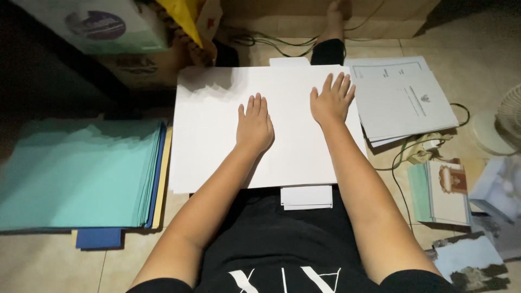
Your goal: Folding white cardstock folders and inserting printed documents into them.
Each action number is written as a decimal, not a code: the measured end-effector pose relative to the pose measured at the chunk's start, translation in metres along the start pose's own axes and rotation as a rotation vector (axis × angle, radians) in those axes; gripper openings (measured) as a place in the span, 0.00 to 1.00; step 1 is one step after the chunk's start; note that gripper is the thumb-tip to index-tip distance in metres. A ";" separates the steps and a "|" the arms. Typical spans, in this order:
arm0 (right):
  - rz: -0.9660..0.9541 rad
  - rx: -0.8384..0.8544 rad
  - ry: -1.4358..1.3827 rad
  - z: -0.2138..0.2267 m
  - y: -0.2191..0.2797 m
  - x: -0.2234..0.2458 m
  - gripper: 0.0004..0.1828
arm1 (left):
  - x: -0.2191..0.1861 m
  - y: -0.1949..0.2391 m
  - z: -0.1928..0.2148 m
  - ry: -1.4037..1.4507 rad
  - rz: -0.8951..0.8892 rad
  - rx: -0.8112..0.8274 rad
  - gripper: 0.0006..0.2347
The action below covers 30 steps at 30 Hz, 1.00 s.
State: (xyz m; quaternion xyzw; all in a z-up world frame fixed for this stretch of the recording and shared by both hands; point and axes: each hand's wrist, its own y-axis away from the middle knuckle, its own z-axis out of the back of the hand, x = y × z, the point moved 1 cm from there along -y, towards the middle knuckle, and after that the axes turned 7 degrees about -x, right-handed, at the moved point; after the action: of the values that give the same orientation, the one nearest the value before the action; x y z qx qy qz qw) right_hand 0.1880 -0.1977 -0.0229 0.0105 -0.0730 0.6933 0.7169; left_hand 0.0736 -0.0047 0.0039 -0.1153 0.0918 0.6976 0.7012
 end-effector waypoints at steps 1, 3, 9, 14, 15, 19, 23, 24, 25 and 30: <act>0.011 -0.001 0.002 -0.001 0.007 0.011 0.39 | 0.004 0.000 -0.002 0.003 0.010 -0.005 0.24; 0.171 0.023 -0.061 -0.002 0.022 0.027 0.39 | 0.007 -0.004 -0.006 0.078 0.025 -0.068 0.23; 0.522 0.163 -0.120 0.019 0.102 0.081 0.39 | 0.022 -0.015 -0.020 0.343 0.106 -0.286 0.21; 0.560 0.213 -0.132 0.029 0.101 0.101 0.36 | 0.036 -0.022 -0.054 0.477 0.133 -0.422 0.21; 0.570 0.197 -0.106 0.029 0.096 0.105 0.35 | 0.035 -0.020 -0.051 0.496 0.127 -0.447 0.21; 0.562 0.180 -0.116 0.015 0.061 0.121 0.34 | 0.034 -0.022 -0.056 0.483 0.105 -0.495 0.19; 0.515 0.122 -0.118 -0.005 0.028 0.135 0.35 | 0.032 -0.021 -0.045 0.489 0.113 -0.447 0.19; 0.497 0.105 -0.103 -0.012 0.022 0.135 0.36 | 0.030 -0.018 -0.042 0.487 0.114 -0.399 0.19; 0.499 0.109 -0.105 -0.013 0.019 0.135 0.36 | 0.030 -0.017 -0.040 0.486 0.118 -0.396 0.19; 0.383 0.044 -0.127 -0.023 -0.008 0.109 0.38 | 0.026 -0.012 -0.027 0.248 0.120 -0.246 0.20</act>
State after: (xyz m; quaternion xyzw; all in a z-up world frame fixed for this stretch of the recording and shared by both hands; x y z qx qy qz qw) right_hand 0.2015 -0.0870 -0.0323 0.0556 -0.1037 0.8163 0.5656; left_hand 0.0867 0.0127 -0.0293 -0.2796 0.0983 0.7246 0.6222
